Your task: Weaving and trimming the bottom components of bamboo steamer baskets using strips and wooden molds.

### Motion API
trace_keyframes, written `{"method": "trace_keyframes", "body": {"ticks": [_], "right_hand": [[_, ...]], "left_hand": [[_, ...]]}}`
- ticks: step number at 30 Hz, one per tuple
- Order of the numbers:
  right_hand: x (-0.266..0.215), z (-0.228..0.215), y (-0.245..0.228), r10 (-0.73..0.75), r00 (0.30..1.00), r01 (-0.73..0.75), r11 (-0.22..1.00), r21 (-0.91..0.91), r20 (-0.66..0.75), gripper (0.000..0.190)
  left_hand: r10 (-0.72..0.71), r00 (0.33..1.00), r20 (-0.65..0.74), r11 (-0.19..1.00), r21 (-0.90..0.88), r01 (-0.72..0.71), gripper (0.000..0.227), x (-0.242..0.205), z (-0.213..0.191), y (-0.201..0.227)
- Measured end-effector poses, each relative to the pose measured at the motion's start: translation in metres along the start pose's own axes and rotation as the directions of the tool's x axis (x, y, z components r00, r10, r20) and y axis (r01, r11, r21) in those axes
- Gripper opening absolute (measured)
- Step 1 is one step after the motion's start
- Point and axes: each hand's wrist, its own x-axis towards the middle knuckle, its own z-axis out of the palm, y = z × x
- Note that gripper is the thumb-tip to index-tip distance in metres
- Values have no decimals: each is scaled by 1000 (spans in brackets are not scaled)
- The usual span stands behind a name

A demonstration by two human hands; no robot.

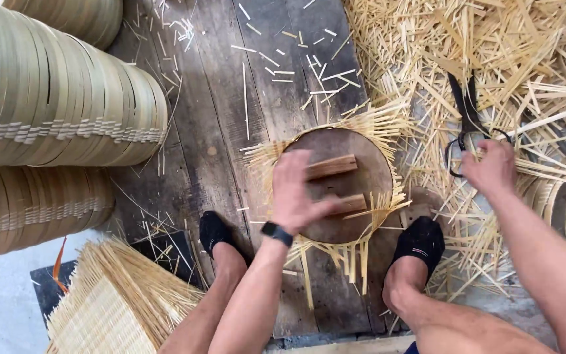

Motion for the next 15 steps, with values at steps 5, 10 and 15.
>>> {"method": "trace_keyframes", "body": {"ticks": [5,10,15], "right_hand": [[22,-1,36,88,994,-69,969,-239,71,70],[31,2,23,204,958,-159,964,-215,201,71],[28,5,27,313,916,-210,907,-365,252,76]], "left_hand": [[221,866,449,928,177,-328,153,0,46,17],[278,827,489,929,82,-361,147,7,18,30],[324,845,425,926,43,-376,139,3,8,36]]}}
